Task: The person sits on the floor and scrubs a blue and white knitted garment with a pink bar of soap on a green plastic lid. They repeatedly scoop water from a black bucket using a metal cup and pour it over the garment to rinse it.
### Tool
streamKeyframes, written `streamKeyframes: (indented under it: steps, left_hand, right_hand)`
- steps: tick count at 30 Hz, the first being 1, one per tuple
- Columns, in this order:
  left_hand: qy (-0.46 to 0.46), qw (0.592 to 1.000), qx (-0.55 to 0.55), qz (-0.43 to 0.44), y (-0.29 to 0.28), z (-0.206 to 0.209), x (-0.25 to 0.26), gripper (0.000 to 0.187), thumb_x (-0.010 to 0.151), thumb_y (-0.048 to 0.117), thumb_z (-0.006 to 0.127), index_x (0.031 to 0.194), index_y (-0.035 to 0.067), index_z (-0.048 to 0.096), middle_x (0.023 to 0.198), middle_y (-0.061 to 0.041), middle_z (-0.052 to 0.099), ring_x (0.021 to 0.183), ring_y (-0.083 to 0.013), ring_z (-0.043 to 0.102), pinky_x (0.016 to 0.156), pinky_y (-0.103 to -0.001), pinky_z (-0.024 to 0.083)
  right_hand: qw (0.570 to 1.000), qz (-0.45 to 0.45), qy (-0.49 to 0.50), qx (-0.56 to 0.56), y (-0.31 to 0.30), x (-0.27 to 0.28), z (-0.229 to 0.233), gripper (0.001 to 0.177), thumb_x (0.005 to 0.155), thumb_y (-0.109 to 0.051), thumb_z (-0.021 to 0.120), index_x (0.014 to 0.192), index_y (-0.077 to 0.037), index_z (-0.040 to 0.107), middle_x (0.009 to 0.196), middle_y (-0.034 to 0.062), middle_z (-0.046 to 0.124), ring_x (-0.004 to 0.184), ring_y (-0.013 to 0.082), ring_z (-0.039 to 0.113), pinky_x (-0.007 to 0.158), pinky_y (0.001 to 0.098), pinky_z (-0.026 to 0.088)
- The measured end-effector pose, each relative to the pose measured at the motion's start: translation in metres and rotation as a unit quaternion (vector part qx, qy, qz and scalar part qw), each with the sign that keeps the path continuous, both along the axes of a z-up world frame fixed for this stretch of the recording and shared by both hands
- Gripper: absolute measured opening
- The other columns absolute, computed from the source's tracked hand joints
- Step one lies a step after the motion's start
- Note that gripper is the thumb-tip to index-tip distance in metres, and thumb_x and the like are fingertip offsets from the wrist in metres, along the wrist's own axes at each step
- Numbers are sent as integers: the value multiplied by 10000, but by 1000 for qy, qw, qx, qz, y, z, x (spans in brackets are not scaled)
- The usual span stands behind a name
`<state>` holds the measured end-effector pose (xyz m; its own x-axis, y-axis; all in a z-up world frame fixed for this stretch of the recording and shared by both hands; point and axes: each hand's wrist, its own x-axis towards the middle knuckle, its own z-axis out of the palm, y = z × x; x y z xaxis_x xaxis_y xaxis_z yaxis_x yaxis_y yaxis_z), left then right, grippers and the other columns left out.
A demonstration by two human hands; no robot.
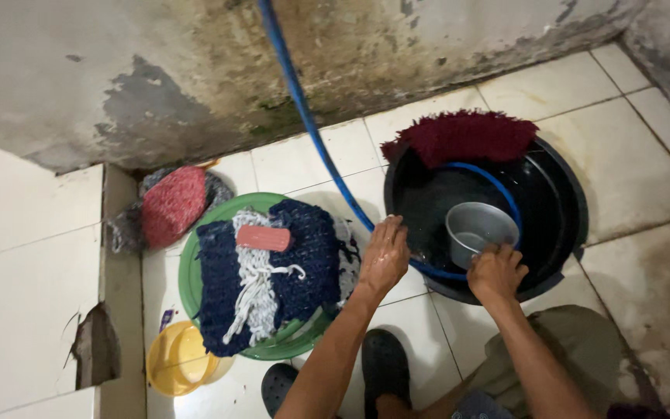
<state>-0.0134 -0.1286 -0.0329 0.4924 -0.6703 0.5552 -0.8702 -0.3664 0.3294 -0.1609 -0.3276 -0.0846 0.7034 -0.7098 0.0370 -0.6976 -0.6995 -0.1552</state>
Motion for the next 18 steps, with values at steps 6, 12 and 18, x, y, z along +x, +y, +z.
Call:
streamKeyframes:
  steps: [6, 12, 18]
  left_hand:
    - [7, 996, -87, 29, 55, 23, 8, 255, 874, 47, 649, 1122, -8, 658, 1175, -159, 631, 1085, -340, 594, 934, -454, 484]
    - [4, 972, -134, 191, 125, 30, 18, 132, 904, 69, 650, 1034, 52, 653, 1126, -127, 654, 1019, -336, 594, 880, -480, 463]
    - [17, 912, -106, 395, 210, 6, 33, 280, 902, 102, 643, 1168, 12, 636, 1239, -190, 617, 1185, -396, 563, 1030, -513, 428]
  right_hand:
    - [969, 120, -218, 6, 73, 39, 71, 228, 966, -209, 667, 1077, -11, 688, 1128, 230, 617, 1116, 412, 573, 1009, 521, 433]
    - [886, 309, -316, 141, 162, 90, 93, 205, 916, -166, 677, 1043, -8, 651, 1074, 187, 654, 1040, 397, 617, 941, 484, 478]
    - [867, 402, -238, 173, 220, 144, 73, 458, 930, -233, 702, 1279, 31, 565, 1255, 243, 601, 1179, 425, 557, 1017, 489, 430]
